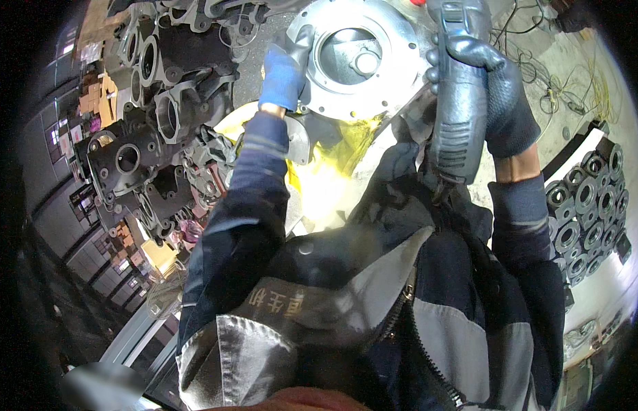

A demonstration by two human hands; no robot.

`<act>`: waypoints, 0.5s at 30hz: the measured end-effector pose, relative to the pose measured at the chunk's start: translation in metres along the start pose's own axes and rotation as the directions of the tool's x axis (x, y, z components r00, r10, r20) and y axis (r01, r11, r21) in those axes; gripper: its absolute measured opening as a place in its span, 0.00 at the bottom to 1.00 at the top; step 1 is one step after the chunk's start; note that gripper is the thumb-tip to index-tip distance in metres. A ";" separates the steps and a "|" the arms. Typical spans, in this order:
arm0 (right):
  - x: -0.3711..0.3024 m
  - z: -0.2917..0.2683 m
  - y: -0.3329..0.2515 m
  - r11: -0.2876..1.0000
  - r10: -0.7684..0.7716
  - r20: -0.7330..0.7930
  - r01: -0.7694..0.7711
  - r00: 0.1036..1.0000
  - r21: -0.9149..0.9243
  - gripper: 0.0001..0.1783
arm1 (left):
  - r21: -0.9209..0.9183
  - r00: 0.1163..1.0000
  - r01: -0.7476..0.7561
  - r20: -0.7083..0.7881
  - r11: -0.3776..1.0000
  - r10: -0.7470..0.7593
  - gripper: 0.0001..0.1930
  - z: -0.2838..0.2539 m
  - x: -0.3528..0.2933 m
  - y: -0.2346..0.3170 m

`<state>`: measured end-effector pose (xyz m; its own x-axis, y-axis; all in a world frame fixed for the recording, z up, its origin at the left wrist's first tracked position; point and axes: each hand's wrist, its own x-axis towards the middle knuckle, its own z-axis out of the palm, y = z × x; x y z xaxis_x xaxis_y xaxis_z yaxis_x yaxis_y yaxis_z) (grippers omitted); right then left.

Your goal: The person uses an angle grinder to smooth the surface of a metal part on a workbench. They hold the part steady with one hand while operating the grinder with the other, moving the tool across the surface repeatedly.

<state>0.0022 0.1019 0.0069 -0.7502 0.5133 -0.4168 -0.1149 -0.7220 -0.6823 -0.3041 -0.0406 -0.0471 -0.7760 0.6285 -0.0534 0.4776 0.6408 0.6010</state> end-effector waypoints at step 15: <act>0.002 -0.008 -0.025 0.918 0.217 0.110 -0.164 0.970 -0.361 0.26 | -0.802 0.733 0.400 -0.010 0.443 -0.680 0.29 0.037 -0.116 0.009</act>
<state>0.0087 0.1240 0.0184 -0.8245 0.2901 -0.4858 0.2527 -0.5793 -0.7750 -0.1943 -0.0915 -0.0652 -0.8978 0.0211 -0.4399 -0.4292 0.1821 0.8847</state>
